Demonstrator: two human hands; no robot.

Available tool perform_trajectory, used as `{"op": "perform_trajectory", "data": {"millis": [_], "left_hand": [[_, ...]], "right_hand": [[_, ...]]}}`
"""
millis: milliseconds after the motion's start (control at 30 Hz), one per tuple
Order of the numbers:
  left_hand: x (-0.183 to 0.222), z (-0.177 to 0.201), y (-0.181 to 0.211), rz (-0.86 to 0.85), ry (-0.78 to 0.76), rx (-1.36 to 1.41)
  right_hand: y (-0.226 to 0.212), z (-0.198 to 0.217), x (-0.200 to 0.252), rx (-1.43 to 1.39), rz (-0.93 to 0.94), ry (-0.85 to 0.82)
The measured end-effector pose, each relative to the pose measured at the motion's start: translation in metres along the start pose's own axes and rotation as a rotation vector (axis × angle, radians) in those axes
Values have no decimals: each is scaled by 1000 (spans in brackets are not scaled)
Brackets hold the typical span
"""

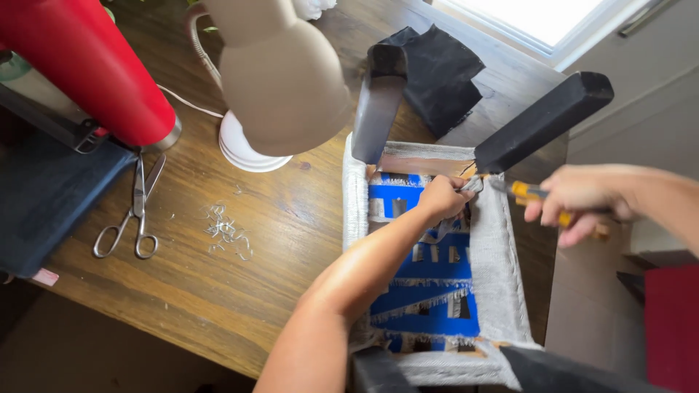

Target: Remove staples and trim webbing from the underside of a stool frame using pliers and a pry tool

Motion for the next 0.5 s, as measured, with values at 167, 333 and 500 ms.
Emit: {"op": "perform_trajectory", "data": {"millis": [167,333,500], "left_hand": [[0,-11,-6,-136,101,-10],[7,-8,-1,-144,108,17],[13,-6,0,-84,33,58]], "right_hand": [[-47,-8,1,247,1,137],[-86,-28,25,596,-56,269],[-105,-40,32,830,-105,277]]}}
Point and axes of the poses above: each hand's wrist, its own x-axis away from the middle knuckle, its own z-axis out of the back of the hand, y = z × x, the point moved 4 cm from there along -x, towards the middle knuckle, and after that the axes turned 11 degrees about y, right-handed, at the moved point
